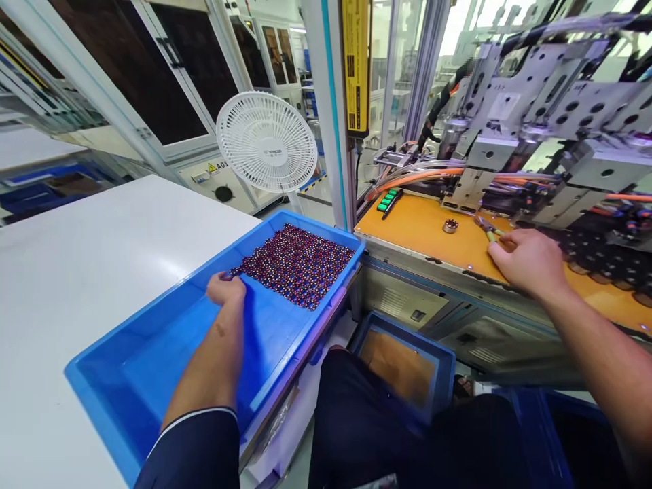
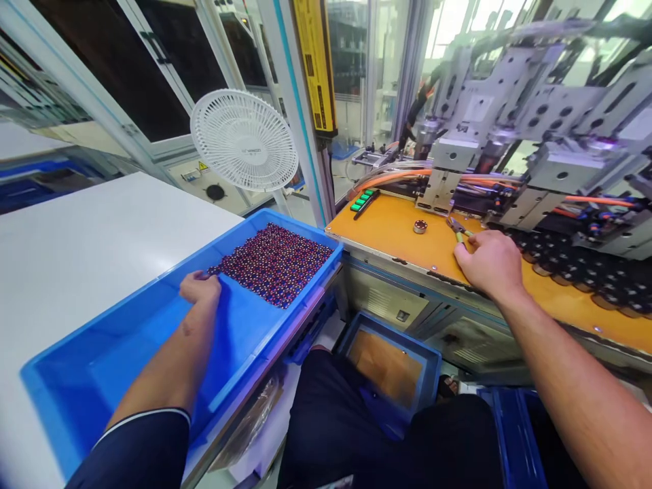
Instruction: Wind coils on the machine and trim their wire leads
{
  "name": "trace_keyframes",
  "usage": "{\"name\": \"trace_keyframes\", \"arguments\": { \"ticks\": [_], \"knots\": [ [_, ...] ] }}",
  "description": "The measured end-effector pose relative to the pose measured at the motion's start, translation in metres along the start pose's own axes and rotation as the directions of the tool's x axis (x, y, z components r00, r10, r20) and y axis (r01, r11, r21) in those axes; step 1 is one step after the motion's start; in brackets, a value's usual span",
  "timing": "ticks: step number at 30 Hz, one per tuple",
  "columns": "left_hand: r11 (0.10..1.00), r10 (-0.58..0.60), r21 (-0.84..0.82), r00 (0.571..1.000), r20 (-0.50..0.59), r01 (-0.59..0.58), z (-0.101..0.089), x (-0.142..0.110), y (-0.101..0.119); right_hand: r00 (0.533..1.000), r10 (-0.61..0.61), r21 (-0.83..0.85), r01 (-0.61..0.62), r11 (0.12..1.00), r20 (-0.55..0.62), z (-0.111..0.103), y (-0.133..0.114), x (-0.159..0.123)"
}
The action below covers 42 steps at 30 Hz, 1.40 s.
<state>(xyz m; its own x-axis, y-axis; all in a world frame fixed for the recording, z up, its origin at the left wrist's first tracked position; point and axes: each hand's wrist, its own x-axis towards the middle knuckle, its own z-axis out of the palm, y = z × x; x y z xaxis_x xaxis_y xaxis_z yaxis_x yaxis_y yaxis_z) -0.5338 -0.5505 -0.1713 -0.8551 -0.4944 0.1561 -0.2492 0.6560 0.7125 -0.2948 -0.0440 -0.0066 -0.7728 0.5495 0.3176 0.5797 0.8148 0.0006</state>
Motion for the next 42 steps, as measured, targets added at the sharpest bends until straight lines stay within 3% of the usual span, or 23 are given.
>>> {"name": "trace_keyframes", "arguments": {
  "ticks": [4,7,10,13,17,20,22,24,28,31,34,37,40,42],
  "knots": [
    [0.997,-0.061,-0.06,0.996,-0.06,0.057,-0.008,-0.006,0.034,0.999,-0.026,0.005,0.026,1.0,0.022,0.0,0.003,0.0],
    [0.984,0.069,-0.163,0.997,-0.036,-0.074,-0.014,-0.022,0.083,0.999,-0.021,0.018,0.02,1.0,0.042,-0.001,0.004,-0.003],
    [0.922,0.288,-0.265,0.957,-0.02,-0.283,-0.023,-0.058,0.139,0.998,0.012,0.068,-0.016,0.998,0.062,-0.002,0.004,-0.007],
    [0.809,0.512,-0.336,0.859,0.0,-0.482,-0.031,-0.113,0.187,0.996,0.048,0.17,-0.061,0.984,0.081,-0.004,0.006,-0.012],
    [0.629,0.751,-0.397,0.655,0.088,-0.668,-0.025,-0.184,0.23,0.994,0.064,0.289,-0.085,0.954,0.084,-0.009,0.007,-0.018],
    [0.568,0.822,-0.455,0.503,0.266,-0.686,-0.006,-0.226,0.265,0.995,0.057,0.285,-0.078,0.955,0.078,-0.013,0.008,-0.02],
    [0.586,0.81,-0.49,0.444,0.384,-0.645,0.009,-0.249,0.292,0.996,0.037,0.246,-0.056,0.968,0.079,-0.014,0.01,-0.02],
    [0.635,0.771,-0.508,0.438,0.462,-0.583,0.024,-0.267,0.318,0.997,0.005,0.201,-0.021,0.979,0.083,-0.014,0.012,-0.02],
    [0.733,0.679,-0.544,0.499,0.539,-0.409,0.036,-0.289,0.348,0.995,-0.061,0.129,0.05,0.99,0.085,-0.016,0.012,-0.02],
    [0.754,0.63,-0.604,0.547,0.551,-0.258,0.027,-0.289,0.349,0.993,-0.101,0.105,0.095,0.99,0.061,-0.016,0.012,-0.018],
    [0.717,0.597,-0.688,0.606,0.525,-0.11,0.007,-0.282,0.327,0.987,-0.16,0.123,0.157,0.98,0.011,-0.011,0.013,-0.013],
    [0.63,0.579,-0.776,0.642,0.502,0.039,-0.021,-0.284,0.282,0.978,-0.206,0.181,0.211,0.961,-0.047,-0.006,0.013,-0.008],
    [0.527,0.579,-0.829,0.634,0.512,0.188,-0.055,-0.298,0.224,0.972,-0.179,0.239,0.211,0.948,-0.151,-0.007,0.013,-0.009],
    [0.476,0.58,-0.836,0.618,0.53,0.271,-0.078,-0.313,0.187,0.947,-0.128,0.335,0.227,0.914,-0.293,-0.009,0.015,-0.017]
  ]
}}
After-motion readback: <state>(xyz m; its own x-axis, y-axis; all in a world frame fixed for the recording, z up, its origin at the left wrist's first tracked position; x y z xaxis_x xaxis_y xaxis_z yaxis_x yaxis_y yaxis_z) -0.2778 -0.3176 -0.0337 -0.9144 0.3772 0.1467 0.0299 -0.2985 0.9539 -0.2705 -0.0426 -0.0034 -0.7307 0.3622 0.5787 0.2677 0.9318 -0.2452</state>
